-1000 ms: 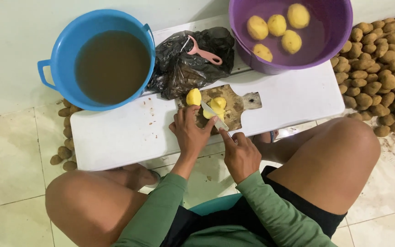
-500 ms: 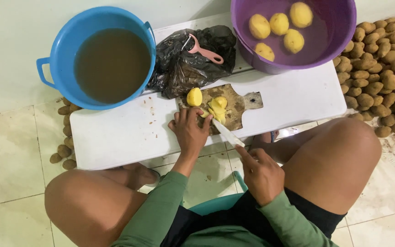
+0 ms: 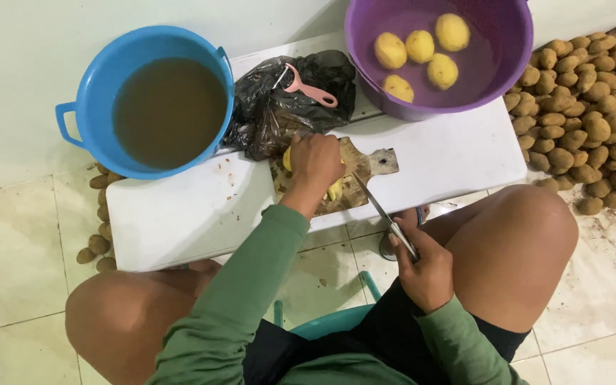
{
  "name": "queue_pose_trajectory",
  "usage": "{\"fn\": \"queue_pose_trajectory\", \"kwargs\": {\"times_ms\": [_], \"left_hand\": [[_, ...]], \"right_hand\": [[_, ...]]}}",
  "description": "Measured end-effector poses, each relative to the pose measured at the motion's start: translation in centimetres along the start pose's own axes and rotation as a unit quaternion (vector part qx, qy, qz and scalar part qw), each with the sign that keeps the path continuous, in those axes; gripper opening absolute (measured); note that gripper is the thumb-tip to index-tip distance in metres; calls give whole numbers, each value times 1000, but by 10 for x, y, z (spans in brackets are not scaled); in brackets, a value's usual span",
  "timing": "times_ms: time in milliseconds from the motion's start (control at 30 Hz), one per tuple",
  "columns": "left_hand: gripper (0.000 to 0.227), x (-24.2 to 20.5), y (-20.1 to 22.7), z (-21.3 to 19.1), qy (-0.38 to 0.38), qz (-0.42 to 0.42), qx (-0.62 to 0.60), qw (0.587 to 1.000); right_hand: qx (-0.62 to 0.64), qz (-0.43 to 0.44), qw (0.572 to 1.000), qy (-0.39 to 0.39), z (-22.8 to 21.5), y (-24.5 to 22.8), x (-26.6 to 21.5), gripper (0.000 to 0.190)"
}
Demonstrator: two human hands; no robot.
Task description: Peeling and cutting potatoes using a peeler and a knife
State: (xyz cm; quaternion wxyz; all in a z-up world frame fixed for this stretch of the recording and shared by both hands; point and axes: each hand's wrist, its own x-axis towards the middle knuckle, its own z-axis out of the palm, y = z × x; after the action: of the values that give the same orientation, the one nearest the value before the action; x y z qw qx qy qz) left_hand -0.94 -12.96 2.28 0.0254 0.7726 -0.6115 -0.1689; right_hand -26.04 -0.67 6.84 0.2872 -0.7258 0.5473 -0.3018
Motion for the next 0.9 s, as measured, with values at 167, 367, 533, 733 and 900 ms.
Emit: {"fn": "queue_pose_trajectory", "kwargs": {"times_ms": [167,367,533,733,900], "left_hand": [[35,2,-1,-26,-77,0,-73,994],[29,-12,-10,-57,-53,9,-174,983],[30,-67,-24,-94,49,69,-263,961],[36,-148,-49,-88,134,-35,-375,916],[30,-155,-75,-38,148,-190,-437,867]], "right_hand": [[16,6,1000,-12,0,3,3,35],[24,0,1000,-19,3,-3,6,35],[-9,-31,997,-77,32,-1,-10,40],[-75,-54,976,-196,62,-14,-9,42],[-139,-87,967,-193,73,-11,4,42]]}}
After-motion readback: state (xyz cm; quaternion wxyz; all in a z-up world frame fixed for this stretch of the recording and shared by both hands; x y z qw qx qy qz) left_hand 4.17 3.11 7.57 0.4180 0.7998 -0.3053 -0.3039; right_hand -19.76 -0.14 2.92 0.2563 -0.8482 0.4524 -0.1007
